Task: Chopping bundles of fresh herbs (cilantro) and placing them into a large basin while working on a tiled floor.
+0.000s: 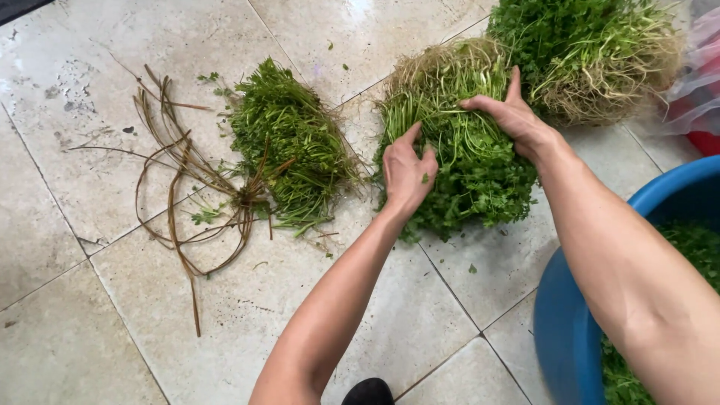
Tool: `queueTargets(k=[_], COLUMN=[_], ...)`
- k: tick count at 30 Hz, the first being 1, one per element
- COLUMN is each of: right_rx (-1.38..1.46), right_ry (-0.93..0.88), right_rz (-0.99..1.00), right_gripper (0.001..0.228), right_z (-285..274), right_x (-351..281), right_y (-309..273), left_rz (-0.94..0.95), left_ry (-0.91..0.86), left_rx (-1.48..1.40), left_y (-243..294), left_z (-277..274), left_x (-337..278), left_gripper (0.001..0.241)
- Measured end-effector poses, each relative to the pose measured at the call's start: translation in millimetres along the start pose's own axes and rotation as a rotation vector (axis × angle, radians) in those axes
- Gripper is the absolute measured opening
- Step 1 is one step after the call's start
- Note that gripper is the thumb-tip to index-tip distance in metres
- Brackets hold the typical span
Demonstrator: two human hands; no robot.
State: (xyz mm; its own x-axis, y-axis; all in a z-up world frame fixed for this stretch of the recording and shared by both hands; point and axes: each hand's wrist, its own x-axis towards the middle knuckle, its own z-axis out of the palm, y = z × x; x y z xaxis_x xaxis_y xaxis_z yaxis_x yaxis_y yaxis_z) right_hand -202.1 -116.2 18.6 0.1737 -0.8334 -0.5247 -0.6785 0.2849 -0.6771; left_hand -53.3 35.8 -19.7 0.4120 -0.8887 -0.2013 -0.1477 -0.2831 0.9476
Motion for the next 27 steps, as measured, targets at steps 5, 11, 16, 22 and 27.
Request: queueTargets(k=[5,11,16,22,27], right_rx=[-0.057,-0.045,-0.175,0.042,-0.045], right_ry=[0.004,-0.058,-0.007,-0.074,-0.022], right_rz=[0.054,-0.022,-0.038,0.180,0.151], right_gripper=[0.151,0.164,0.166,0.105,0.082], right_z=[1.3,7.5,11.1,-21.3,-21.2], right_x=[-9.9,13.3,34.3,-0.1,-14.3], right_y=[-10.2,-3.6,5.8,7.2,0.9], left_rz=[0.121,0.384,0.434,0.313,0.369], left_ry=[0.119,-0.004,-0.129,-0.168,-0.111], left_rx=[0.132,0.607,0.685,0.651,0.611], left_y=[-17.6,-16.2,-22.7,-37.5,-43.3], left_z=[21.2,21.8,0.0,-22.3,-20.5], left_x=[20.5,37.8,35.6,27.5,27.7], left_gripper=[0.049,0.049,0.048,0.052,0.045])
